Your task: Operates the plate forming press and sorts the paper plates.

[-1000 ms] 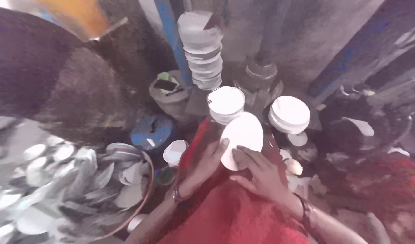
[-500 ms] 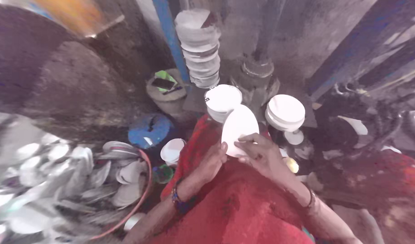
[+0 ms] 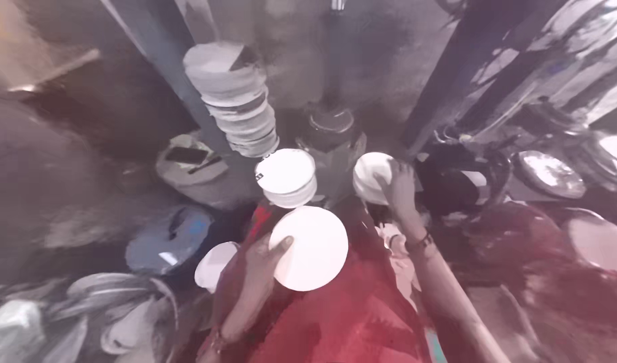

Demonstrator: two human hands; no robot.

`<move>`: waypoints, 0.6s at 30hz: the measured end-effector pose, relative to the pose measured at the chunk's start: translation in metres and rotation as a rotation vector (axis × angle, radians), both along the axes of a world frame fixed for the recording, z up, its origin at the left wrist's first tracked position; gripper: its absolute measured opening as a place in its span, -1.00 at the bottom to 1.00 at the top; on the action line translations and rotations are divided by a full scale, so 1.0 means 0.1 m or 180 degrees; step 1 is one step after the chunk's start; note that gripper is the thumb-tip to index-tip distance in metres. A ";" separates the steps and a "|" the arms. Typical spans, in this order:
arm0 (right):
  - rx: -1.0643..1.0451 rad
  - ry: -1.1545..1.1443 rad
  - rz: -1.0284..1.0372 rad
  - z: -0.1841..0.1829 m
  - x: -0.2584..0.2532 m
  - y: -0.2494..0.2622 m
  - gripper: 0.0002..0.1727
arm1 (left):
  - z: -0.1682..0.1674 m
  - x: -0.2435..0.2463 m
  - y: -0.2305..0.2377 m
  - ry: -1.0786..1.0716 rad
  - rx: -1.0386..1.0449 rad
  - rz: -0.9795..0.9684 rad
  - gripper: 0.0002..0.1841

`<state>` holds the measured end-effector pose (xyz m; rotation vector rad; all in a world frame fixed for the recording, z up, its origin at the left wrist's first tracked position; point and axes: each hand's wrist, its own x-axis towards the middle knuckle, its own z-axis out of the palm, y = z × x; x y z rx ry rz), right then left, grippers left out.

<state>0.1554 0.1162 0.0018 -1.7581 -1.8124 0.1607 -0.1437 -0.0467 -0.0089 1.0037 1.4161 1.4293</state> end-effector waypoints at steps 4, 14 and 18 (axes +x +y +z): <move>-0.0953 -0.0151 -0.0640 -0.09 0.47 0.49 -0.12 | -0.04 0.00 0.11 0.0014 -0.0091 -0.0014 -0.75; -0.0925 0.0288 -0.0891 -0.10 0.48 0.44 -0.11 | -0.04 -0.09 0.29 0.0037 0.0099 0.0093 -0.69; -0.0259 0.0354 -0.0876 -0.12 0.53 0.46 -0.29 | -0.03 -0.14 0.25 0.0137 0.0044 0.0170 -0.67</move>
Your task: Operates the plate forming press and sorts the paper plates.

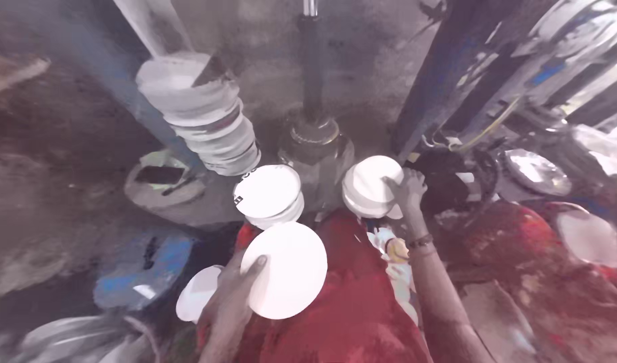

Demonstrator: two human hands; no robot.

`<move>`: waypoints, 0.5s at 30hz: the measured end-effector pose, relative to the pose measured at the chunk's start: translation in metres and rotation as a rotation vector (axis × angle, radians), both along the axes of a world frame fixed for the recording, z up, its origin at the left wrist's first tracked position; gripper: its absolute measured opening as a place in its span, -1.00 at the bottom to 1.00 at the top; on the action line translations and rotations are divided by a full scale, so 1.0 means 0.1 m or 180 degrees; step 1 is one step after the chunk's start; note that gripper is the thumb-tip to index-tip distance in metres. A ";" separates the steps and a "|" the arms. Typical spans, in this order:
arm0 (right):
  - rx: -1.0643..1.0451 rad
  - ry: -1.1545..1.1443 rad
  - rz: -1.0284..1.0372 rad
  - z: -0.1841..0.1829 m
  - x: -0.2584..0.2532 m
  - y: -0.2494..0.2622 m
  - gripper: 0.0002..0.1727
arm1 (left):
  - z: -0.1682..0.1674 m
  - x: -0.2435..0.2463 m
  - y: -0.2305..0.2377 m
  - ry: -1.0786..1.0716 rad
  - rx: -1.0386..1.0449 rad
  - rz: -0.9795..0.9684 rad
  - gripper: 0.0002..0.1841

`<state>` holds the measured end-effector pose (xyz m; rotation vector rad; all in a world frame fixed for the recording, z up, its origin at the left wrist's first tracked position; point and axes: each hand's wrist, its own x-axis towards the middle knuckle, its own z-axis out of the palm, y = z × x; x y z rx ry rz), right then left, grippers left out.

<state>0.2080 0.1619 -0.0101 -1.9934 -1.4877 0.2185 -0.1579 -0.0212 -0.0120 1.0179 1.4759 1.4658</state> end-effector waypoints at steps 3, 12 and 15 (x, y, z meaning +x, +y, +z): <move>0.0906 0.0336 0.0327 0.10 -0.14 -0.12 -0.53 | -0.01 -0.02 -0.05 -0.0067 -0.0014 0.0029 -0.67; -0.0394 -0.0197 0.0330 0.09 -0.17 -0.11 -0.31 | 0.10 -0.19 -0.08 -0.0012 0.0486 0.0274 -0.62; -0.0422 -0.0382 0.0113 0.04 -0.09 0.04 -0.37 | 0.10 -0.27 -0.10 0.0091 0.0676 -0.0136 -0.37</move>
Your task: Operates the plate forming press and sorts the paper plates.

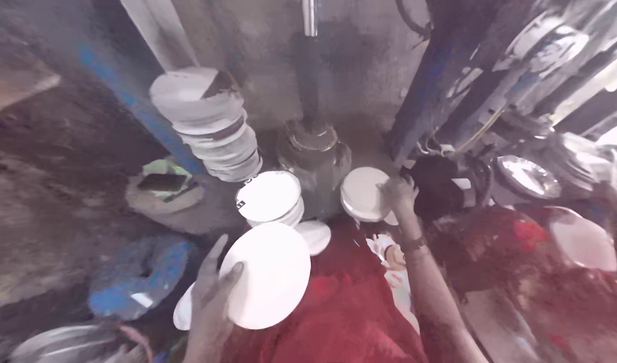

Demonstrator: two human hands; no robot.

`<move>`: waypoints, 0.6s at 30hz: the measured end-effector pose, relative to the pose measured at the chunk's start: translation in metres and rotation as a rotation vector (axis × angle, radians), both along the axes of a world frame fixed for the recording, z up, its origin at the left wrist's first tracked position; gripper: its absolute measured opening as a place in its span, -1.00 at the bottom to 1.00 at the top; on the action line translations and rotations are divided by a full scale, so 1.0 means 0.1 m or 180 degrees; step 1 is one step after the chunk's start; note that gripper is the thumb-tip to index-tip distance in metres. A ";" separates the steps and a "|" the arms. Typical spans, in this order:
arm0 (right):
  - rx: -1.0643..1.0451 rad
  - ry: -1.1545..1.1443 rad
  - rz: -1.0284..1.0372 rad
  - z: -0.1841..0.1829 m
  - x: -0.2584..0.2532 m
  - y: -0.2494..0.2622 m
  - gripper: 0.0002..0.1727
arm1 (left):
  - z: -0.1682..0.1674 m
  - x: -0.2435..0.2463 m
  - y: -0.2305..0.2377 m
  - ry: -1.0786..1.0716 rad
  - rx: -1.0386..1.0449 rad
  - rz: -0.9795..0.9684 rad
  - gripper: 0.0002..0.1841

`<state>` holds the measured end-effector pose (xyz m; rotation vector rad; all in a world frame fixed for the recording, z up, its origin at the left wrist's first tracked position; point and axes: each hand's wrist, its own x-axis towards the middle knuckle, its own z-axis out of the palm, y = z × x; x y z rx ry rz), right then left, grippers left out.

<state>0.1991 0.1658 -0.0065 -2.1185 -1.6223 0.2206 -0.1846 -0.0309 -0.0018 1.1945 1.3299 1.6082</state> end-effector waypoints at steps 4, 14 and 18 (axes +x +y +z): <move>0.1141 0.1402 0.0137 0.15 -0.14 -0.16 -0.48 | -0.20 0.06 0.11 0.0024 -0.0045 -0.0396 -0.67; 0.2641 -0.0126 0.4011 0.08 -0.94 -1.33 -0.73 | -0.02 0.64 0.39 -0.0958 -0.0426 -0.0661 -0.83; 0.2378 0.0094 0.3081 0.03 -0.97 -1.33 -0.28 | -0.09 0.56 0.36 -0.0814 -0.0357 -0.0506 -0.88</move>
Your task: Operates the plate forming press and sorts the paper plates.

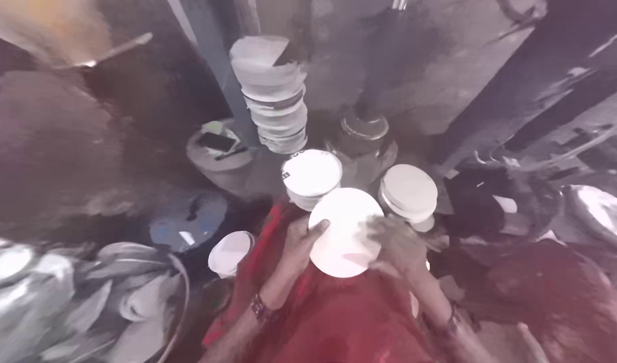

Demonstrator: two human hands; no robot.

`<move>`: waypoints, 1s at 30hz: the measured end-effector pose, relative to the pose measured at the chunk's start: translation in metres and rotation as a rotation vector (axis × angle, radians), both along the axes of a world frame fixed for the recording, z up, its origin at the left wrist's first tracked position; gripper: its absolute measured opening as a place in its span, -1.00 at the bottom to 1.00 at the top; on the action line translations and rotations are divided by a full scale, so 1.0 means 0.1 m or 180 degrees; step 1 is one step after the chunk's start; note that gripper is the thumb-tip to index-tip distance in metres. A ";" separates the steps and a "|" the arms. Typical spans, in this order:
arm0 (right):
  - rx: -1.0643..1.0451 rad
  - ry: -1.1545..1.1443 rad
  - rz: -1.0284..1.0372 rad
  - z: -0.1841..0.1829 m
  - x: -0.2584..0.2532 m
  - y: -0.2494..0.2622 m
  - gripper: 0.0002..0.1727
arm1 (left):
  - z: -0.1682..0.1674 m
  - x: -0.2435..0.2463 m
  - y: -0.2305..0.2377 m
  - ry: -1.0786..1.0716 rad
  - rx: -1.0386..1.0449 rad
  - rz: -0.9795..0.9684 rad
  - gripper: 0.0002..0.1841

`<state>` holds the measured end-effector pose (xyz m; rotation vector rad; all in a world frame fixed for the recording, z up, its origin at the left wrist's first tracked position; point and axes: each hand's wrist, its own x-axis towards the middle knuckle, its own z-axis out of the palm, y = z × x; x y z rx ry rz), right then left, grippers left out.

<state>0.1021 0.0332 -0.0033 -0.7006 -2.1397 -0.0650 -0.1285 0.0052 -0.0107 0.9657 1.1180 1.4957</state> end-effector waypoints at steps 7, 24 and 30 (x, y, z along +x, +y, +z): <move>-0.1041 0.0437 -0.0564 -0.02 -0.14 0.28 -0.54 | 0.01 -0.07 -0.09 0.0508 -0.0086 0.0230 -0.84; -0.2051 0.2005 -0.1651 -0.13 0.95 1.06 -0.38 | -0.07 -0.04 -0.01 0.0570 0.0105 0.0221 -0.71; -0.2207 0.3008 -0.0312 0.19 0.74 0.71 -0.52 | 0.34 -0.28 -0.18 0.2934 0.0355 0.1706 -0.45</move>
